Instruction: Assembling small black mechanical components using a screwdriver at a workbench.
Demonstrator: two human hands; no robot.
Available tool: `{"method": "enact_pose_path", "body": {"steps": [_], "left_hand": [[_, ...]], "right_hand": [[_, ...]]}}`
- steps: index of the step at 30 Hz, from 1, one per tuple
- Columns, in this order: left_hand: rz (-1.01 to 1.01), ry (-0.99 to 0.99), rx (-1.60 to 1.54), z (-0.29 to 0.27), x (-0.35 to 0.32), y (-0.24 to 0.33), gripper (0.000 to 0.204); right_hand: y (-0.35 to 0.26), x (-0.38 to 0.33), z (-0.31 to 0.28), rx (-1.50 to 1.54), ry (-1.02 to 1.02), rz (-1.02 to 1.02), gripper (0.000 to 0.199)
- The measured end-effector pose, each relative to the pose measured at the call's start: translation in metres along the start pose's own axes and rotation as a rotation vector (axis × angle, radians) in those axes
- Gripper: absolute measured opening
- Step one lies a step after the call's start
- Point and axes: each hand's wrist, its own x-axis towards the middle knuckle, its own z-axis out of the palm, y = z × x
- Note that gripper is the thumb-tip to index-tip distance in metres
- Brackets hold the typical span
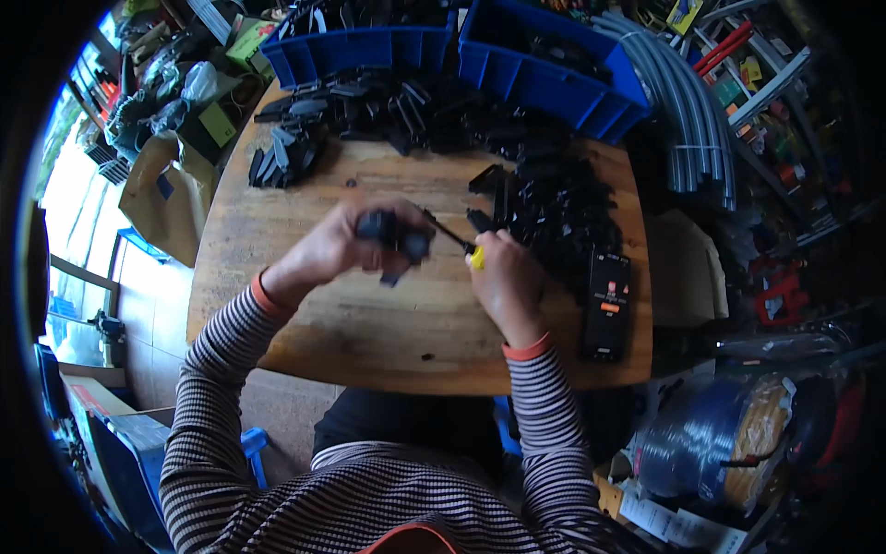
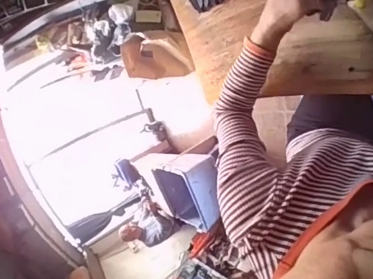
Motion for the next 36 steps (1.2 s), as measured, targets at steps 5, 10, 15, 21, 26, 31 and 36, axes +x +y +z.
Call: {"method": "enact_pose_path", "body": {"steps": [5, 10, 15, 21, 26, 31, 36], "left_hand": [[-0.060, 0.249, -0.243, -0.042, 0.164, 0.010, 0.035], [0.257, 0.393, 0.312, -0.092, 0.274, -0.026, 0.039], [-0.005, -0.059, 1.115, 0.006, 0.189, -0.046, 0.029], [0.098, 0.141, 1.088, -0.001, 0.083, -0.101, 0.035], [-0.195, 0.072, 0.434, -0.008, 0.021, -0.038, 0.047], [-0.543, 0.100, -0.727, 0.031, -0.029, -0.017, 0.053], [-0.743, 0.218, -0.674, 0.042, -0.045, -0.011, 0.049]], "right_hand": [[-0.001, -0.001, 0.004, 0.043, 0.049, -0.028, 0.018], [-0.014, 0.002, 0.000, 0.137, 0.105, -0.093, 0.014], [0.019, 0.005, -0.033, 0.470, 0.475, 0.100, 0.012], [0.016, 0.008, -0.034, 0.594, 0.502, 0.171, 0.015], [0.021, 0.010, -0.030, 0.557, 0.484, 0.152, 0.014], [-0.009, 0.012, -0.025, 0.578, 0.361, 0.058, 0.012], [-0.019, 0.006, -0.022, 0.520, 0.274, -0.004, 0.011]]}}
